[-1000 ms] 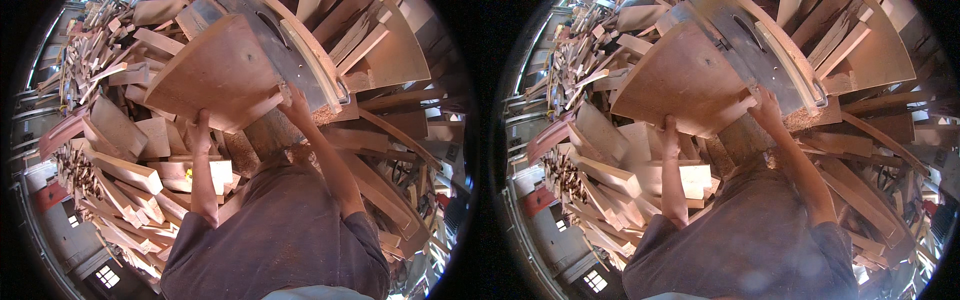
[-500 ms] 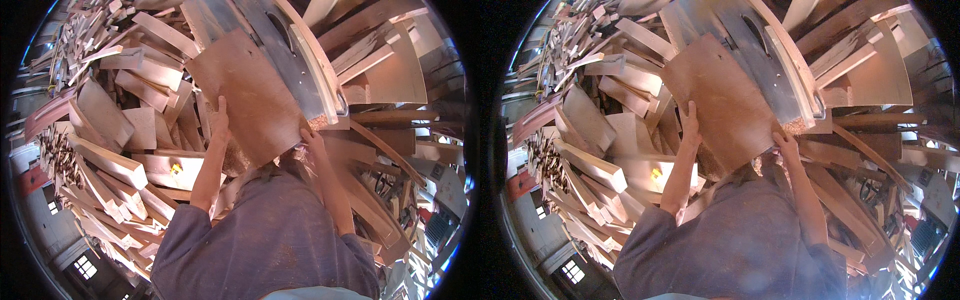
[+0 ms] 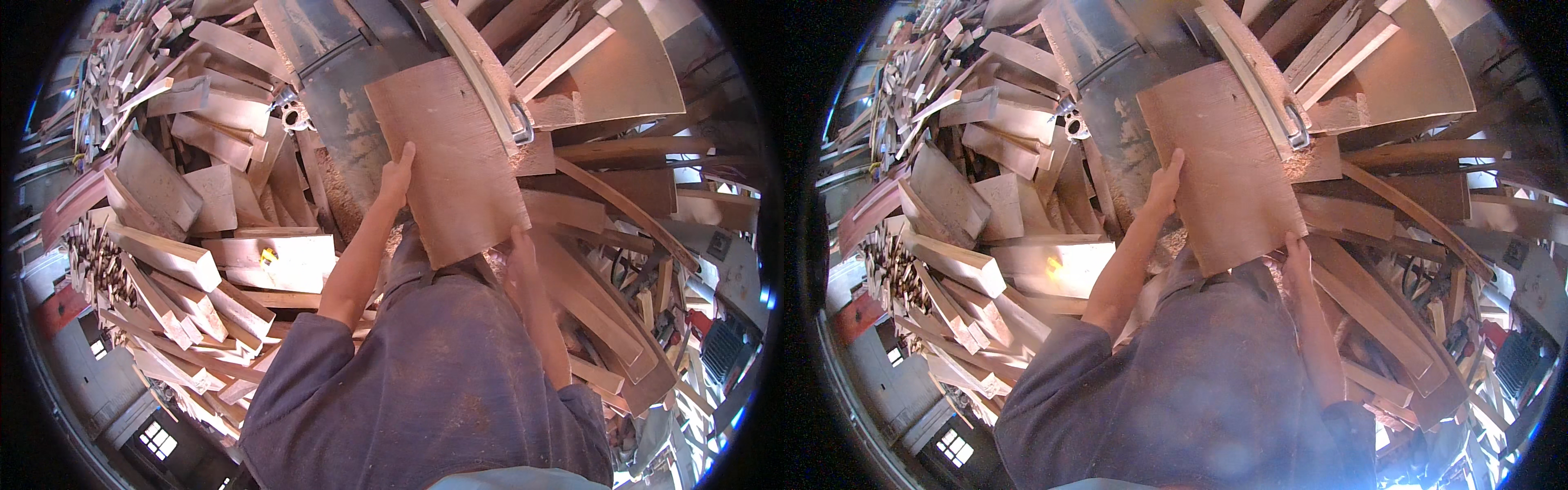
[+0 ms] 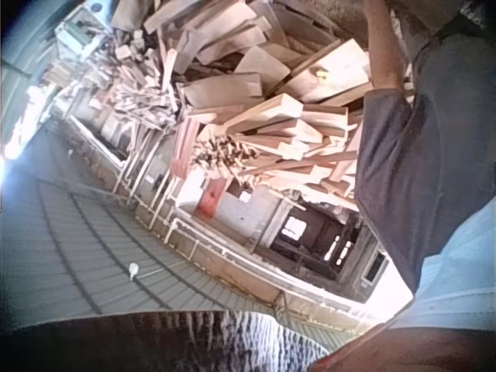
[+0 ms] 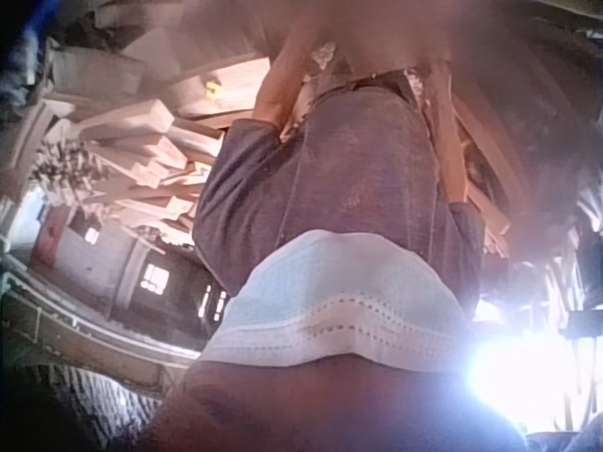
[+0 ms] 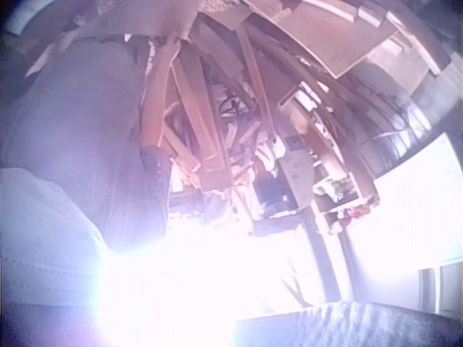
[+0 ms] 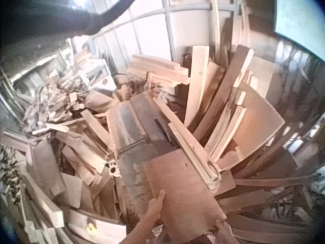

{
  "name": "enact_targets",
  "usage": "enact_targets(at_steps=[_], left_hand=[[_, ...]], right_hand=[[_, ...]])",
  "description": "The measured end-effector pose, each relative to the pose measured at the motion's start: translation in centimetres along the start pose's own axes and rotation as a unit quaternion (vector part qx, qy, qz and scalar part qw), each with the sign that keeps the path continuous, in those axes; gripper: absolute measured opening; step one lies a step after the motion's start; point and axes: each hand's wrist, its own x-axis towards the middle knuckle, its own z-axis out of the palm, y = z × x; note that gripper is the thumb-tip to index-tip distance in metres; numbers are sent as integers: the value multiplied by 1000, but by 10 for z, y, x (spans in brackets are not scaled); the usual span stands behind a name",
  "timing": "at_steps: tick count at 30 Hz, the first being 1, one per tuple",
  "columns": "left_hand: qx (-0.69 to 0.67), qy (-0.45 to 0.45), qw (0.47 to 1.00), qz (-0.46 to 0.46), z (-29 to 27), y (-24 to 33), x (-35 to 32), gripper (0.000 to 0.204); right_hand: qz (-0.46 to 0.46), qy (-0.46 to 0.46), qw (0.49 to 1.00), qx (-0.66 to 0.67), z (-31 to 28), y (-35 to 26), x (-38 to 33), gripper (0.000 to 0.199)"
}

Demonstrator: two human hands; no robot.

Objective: The person processes various wood planks by running them across a jointer table and measuring them with a tape measure.

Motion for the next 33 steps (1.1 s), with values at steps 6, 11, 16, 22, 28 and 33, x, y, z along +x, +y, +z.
enact_targets(at_steps=[6, 11, 16, 22, 28, 33], left_hand=[[301, 40, 949, 79, 14, -10, -34, 63], [298, 60, 949, 83, 28, -4, -24, 61], [252, 103, 957, 104, 26, -9, 3, 59], [298, 133, 942, 80, 31, 18, -19, 59], [325, 148, 931, 73, 28, 34, -26, 61], [284, 144, 945, 77, 32, 25, -5, 62]], right_hand=[[-56, 33, 998, -16, -41, -6, 28, 46], [-22, 19, 999, 16, -53, 0, 57, 45], [-25, -8, 999, 22, -43, 11, 79, 45], [-58, 3, 998, -22, -40, 9, 80, 45], [-35, -8, 978, -204, -20, -26, 44, 46], [-76, 55, 926, -367, -22, -17, 61, 55]])
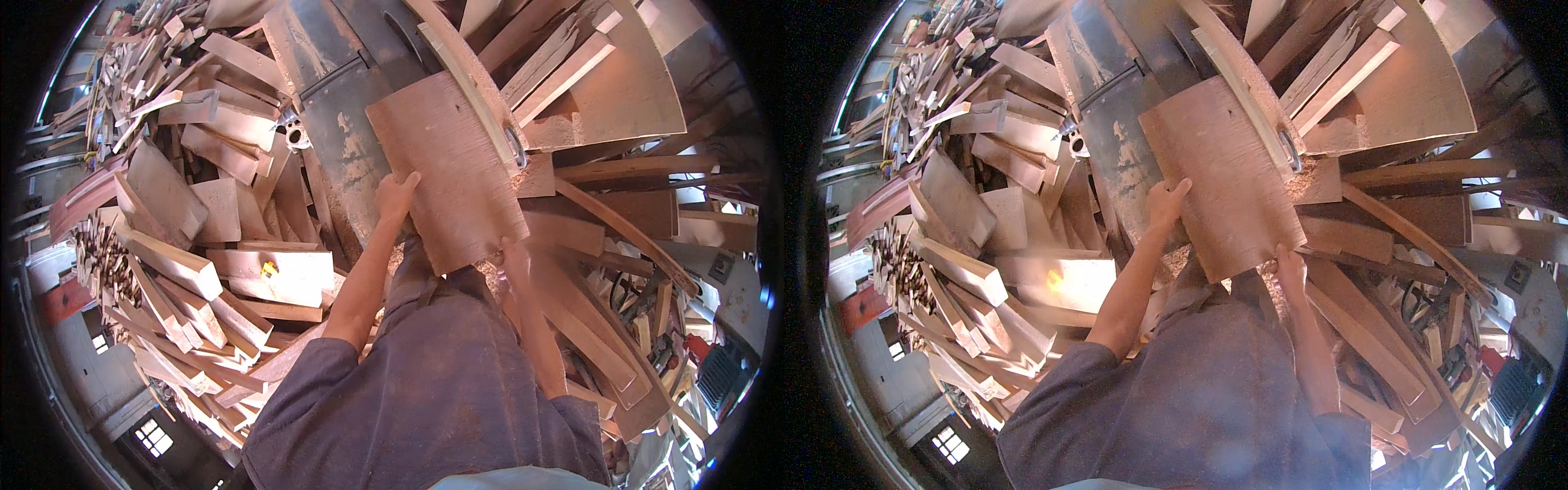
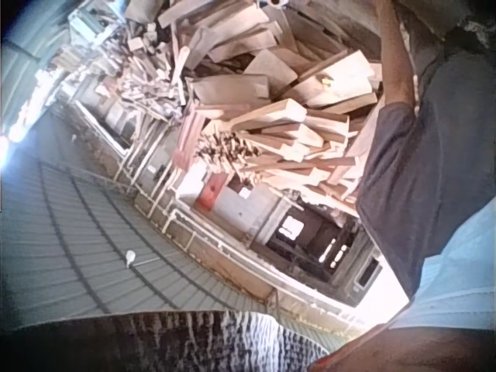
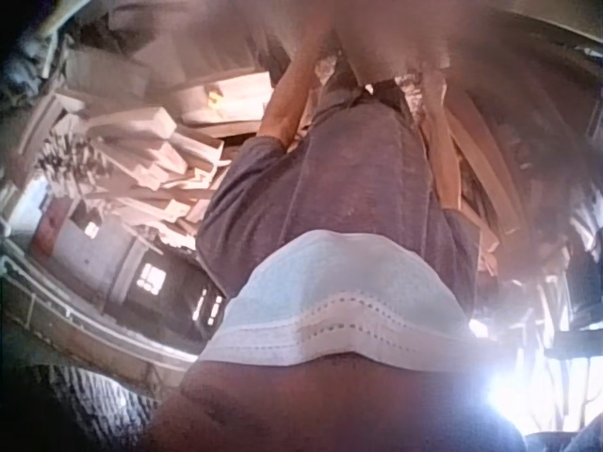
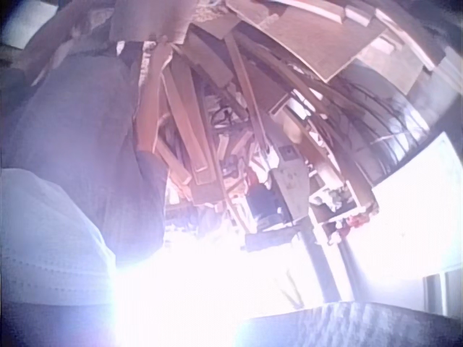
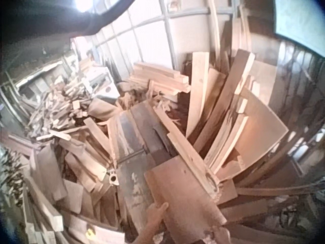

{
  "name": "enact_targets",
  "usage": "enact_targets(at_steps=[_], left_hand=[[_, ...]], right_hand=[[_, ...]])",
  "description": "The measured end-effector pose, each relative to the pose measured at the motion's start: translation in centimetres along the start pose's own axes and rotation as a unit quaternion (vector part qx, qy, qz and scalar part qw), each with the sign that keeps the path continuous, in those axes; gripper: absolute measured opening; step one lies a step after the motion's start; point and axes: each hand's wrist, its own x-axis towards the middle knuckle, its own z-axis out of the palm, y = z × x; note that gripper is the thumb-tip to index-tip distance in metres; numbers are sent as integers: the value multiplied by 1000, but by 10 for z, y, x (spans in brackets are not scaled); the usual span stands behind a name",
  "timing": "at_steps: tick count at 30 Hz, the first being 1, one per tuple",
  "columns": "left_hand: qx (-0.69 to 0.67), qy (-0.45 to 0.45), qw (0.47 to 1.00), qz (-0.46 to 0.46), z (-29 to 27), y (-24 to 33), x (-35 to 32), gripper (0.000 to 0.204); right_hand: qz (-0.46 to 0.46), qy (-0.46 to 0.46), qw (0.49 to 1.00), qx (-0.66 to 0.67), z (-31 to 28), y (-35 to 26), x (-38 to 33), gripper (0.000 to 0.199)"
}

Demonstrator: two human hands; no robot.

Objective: The person processes various wood planks by running them across a jointer table and measuring them with a tape measure.

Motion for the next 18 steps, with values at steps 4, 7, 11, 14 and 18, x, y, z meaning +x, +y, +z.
enact_targets(at_steps=[4, 7, 11, 14, 18], left_hand=[[-41, -12, 999, 8, -5, 3, 17, 62], [18, 21, 1000, 10, -11, 13, 27, 63], [21, 11, 1000, 8, -16, 18, 38, 64], [3, 1, 1000, -4, -12, 9, 49, 65], [0, 30, 999, 13, -6, -3, 60, 56]], right_hand=[[-74, 33, 996, -47, 8, -2, 13, 62], [-74, 22, 997, -22, 14, -16, 20, 62], [-50, 38, 998, -1, 23, -23, 26, 62], [-47, 35, 998, -18, 24, -26, 28, 62], [-33, 36, 999, -9, 27, -30, 30, 61]])
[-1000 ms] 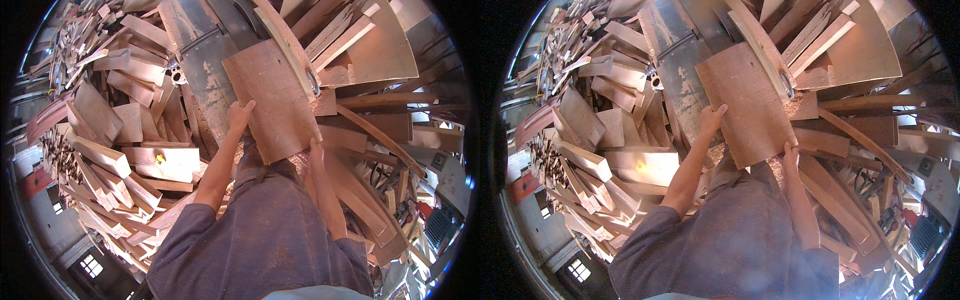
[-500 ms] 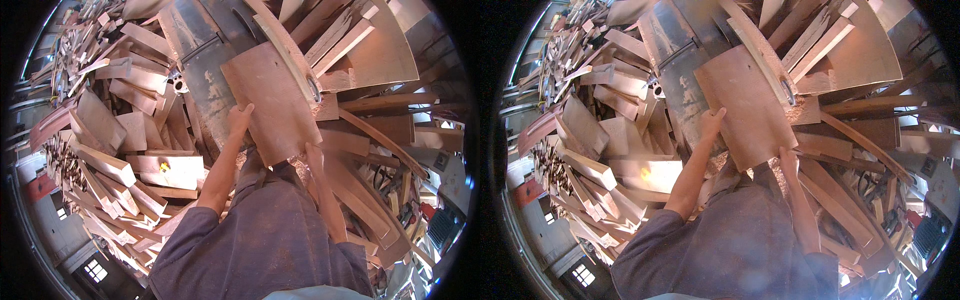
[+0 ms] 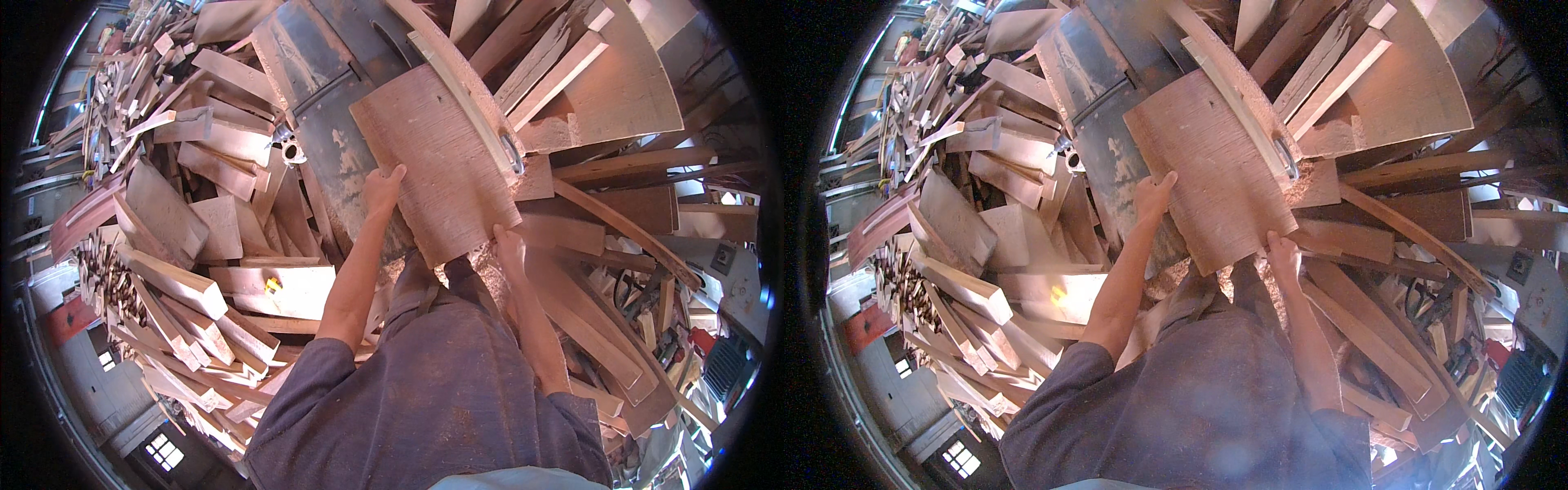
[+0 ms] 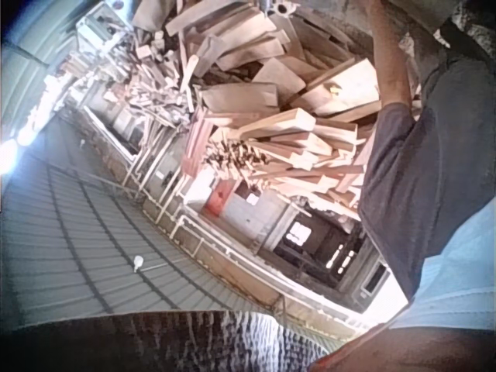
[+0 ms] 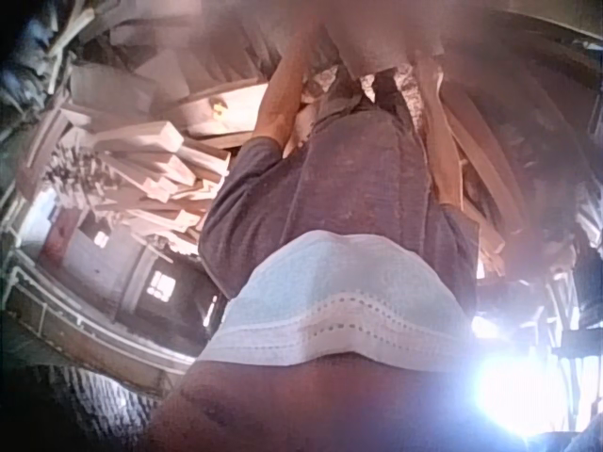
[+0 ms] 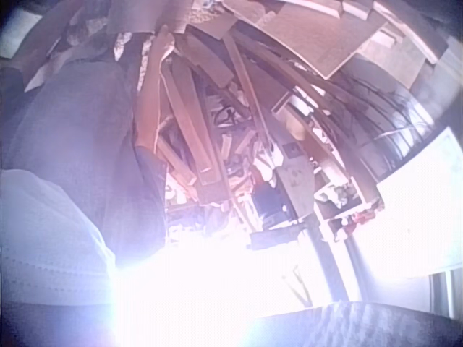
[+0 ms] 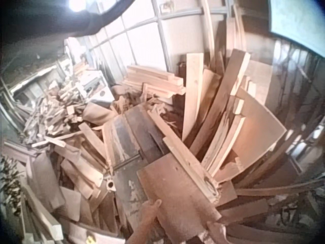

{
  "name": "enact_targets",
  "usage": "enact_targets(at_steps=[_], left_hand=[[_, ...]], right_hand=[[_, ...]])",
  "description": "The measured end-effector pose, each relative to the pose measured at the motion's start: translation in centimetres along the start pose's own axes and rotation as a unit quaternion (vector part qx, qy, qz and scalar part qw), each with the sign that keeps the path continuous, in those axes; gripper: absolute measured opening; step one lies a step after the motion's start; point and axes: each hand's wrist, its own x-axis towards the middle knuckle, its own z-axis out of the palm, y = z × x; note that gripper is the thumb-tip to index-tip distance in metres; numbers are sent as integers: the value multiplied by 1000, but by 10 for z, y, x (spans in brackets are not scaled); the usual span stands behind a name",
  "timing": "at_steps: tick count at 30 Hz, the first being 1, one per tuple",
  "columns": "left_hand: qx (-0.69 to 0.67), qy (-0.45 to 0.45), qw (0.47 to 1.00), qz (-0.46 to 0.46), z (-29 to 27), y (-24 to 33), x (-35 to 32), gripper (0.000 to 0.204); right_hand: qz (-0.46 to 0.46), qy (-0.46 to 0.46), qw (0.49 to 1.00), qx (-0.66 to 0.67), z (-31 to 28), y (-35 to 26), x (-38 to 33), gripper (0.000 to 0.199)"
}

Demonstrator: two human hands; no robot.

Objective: The person processes various wood planks by running them across a jointer table and measuring them with a tape measure.

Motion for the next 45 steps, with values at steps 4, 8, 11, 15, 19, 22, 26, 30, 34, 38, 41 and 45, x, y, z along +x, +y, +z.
enact_targets(at_steps=[4, 8, 11, 15, 19, 22, 26, 30, 34, 38, 41, 45], left_hand=[[-12, 12, 999, 34, 2, 3, 2, 53], [43, 43, 997, 45, 0, 8, 5, 58], [20, 34, 999, 29, -3, 10, 5, 60], [-6, -23, 1000, -2, -17, 34, -3, 64], [-24, -9, 999, 24, -18, 38, -1, 62], [-22, -32, 999, -32, -13, 19, 25, 59], [-15, -29, 999, -18, -15, 27, 25, 62], [-8, -16, 1000, -16, -18, 26, 37, 63], [-16, -14, 1000, -2, -27, 46, 36, 61], [-37, -36, 998, -36, -32, 42, 52, 60], [-24, -34, 999, -31, -31, 40, 62, 60], [-17, -20, 1000, 0, -34, 52, 59, 60]], right_hand=[[-1, 9, 1000, 7, 6, 14, 12, 61], [-12, 25, 999, -18, 9, 12, 14, 64], [10, 6, 1000, 9, 7, -1, 8, 64], [-15, 18, 999, -22, 6, -4, 13, 63], [-16, 19, 1000, 0, 11, -10, 14, 63], [-33, 18, 999, -3, 14, -16, 17, 61], [-4, 17, 999, 38, 15, -33, 12, 58], [6, 5, 999, 47, 21, -37, 22, 57], [0, 13, 999, 33, 26, -47, 29, 58], [34, -1, 999, 12, 31, -61, 34, 59], [-6, 17, 998, 54, 37, -64, 35, 52], [-7, 14, 991, 133, 43, -66, 41, 49]])
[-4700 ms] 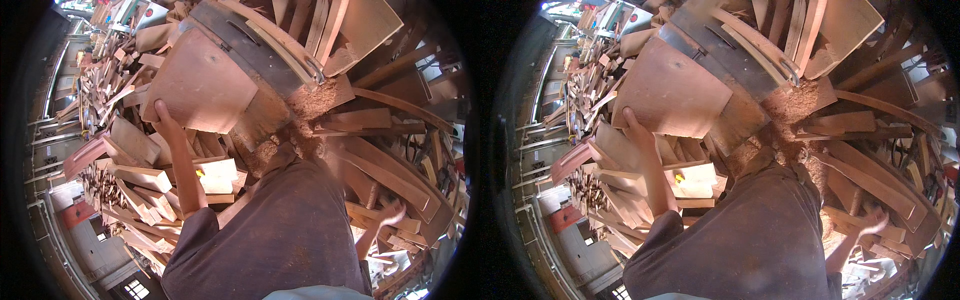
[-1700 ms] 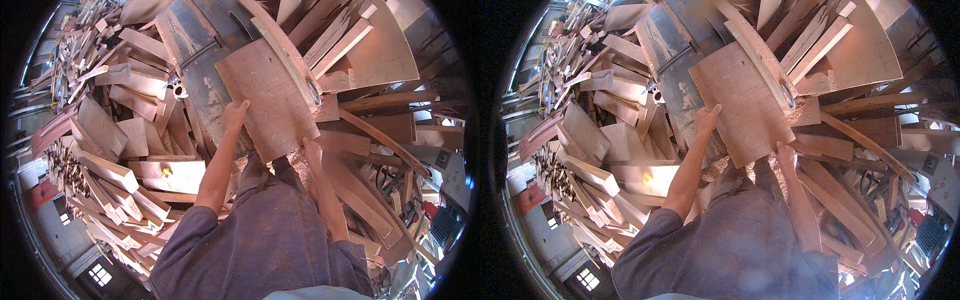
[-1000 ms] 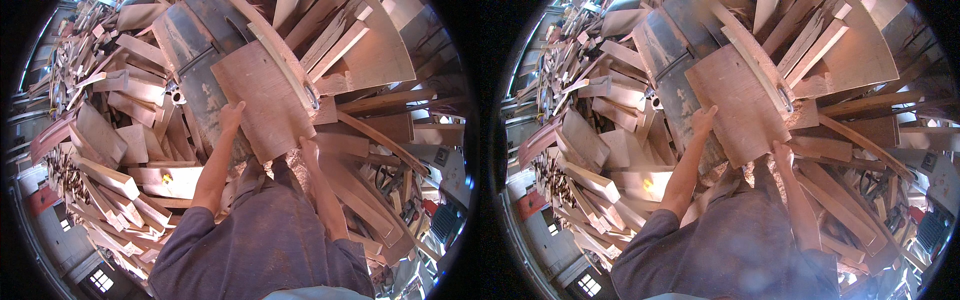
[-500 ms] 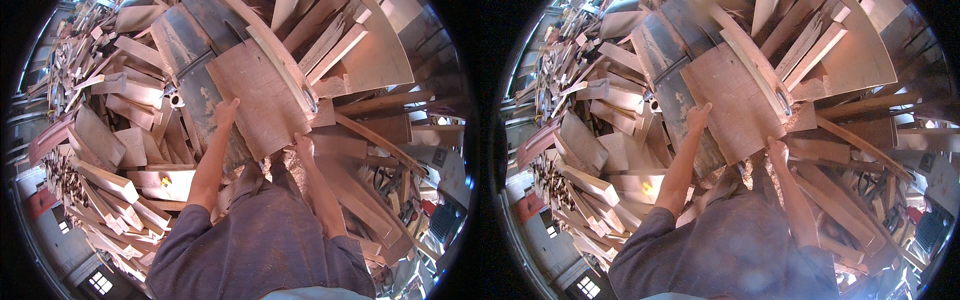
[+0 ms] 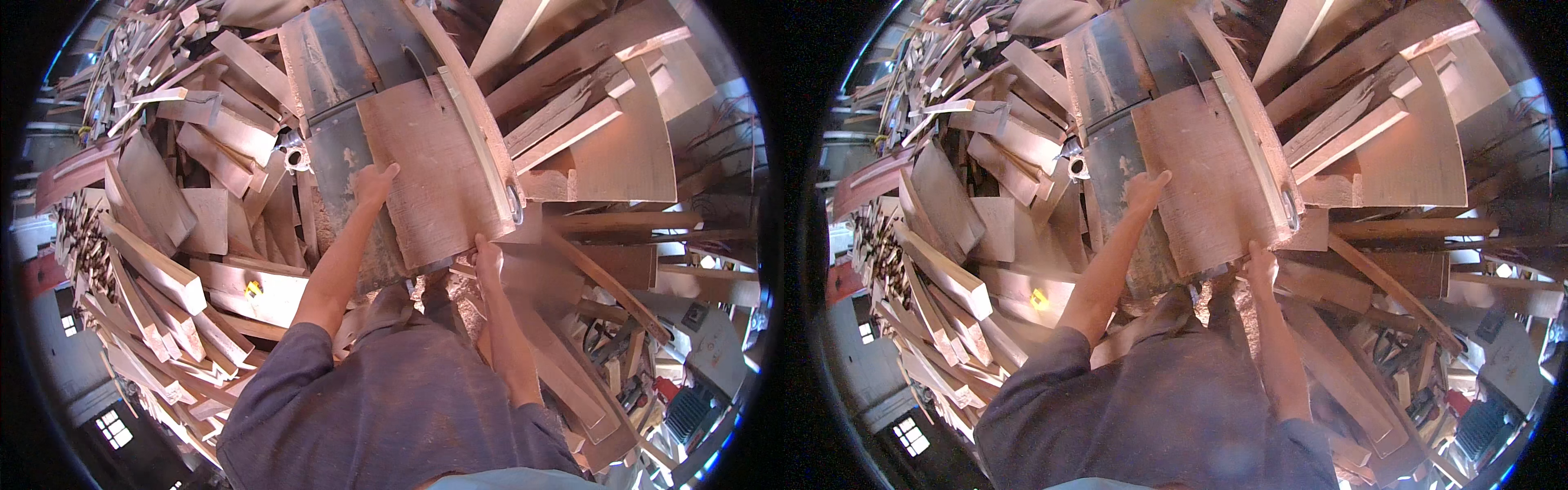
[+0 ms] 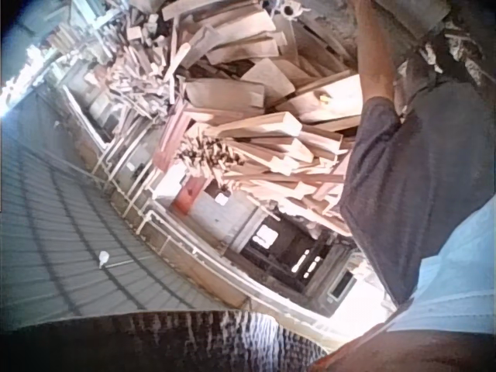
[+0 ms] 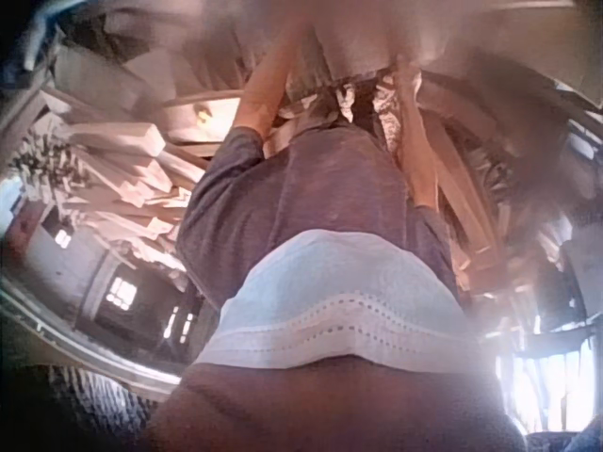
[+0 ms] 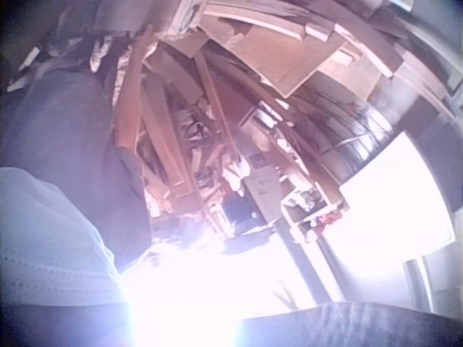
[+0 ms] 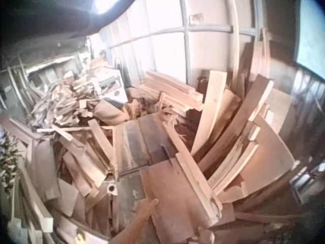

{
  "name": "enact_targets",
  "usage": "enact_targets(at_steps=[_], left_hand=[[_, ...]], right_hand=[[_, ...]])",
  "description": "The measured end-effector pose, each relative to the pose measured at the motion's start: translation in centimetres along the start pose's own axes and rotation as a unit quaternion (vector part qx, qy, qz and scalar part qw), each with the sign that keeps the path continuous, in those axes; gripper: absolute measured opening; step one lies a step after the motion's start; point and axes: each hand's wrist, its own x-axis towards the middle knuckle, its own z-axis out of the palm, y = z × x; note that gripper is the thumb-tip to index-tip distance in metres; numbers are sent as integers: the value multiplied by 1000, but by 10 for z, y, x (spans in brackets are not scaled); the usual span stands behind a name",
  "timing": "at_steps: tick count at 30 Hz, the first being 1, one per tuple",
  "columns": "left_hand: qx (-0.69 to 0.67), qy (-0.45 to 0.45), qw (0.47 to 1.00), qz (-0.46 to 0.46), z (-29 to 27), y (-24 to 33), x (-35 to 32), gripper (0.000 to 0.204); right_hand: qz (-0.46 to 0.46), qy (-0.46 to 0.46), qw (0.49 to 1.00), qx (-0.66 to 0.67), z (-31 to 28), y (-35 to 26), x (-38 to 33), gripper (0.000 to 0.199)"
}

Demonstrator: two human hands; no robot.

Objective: The person processes various wood planks by running them across a jointer table and measuring them with a tape measure.

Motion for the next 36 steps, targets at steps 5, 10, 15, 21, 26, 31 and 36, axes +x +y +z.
enact_targets(at_steps=[5, 10, 15, 21, 26, 31, 36], left_hand=[[45, 16, 999, 4, -2, 2, 7, 64], [68, 34, 997, -5, -1, -1, 19, 68], [75, 35, 996, -21, -4, 8, 22, 71], [61, 75, 995, -16, -2, 2, 30, 76], [39, 101, 994, -4, 1, 2, 26, 75], [-19, 131, 990, 39, 5, -7, 18, 75], [142, 168, 967, 129, 15, -3, -16, 71]], right_hand=[[14, -9, 1000, -8, 4, 0, 9, 49], [22, -6, 998, -64, 8, -6, 17, 53], [30, -8, 999, -43, 13, -13, 18, 53], [14, -4, 1000, -4, 24, -19, 22, 41], [19, 1, 1000, -14, 27, -21, 27, 44], [-38, 8, 999, -36, 31, -13, 38, 48], [-6, -6, 1000, -1, 37, -26, 37, 42]])
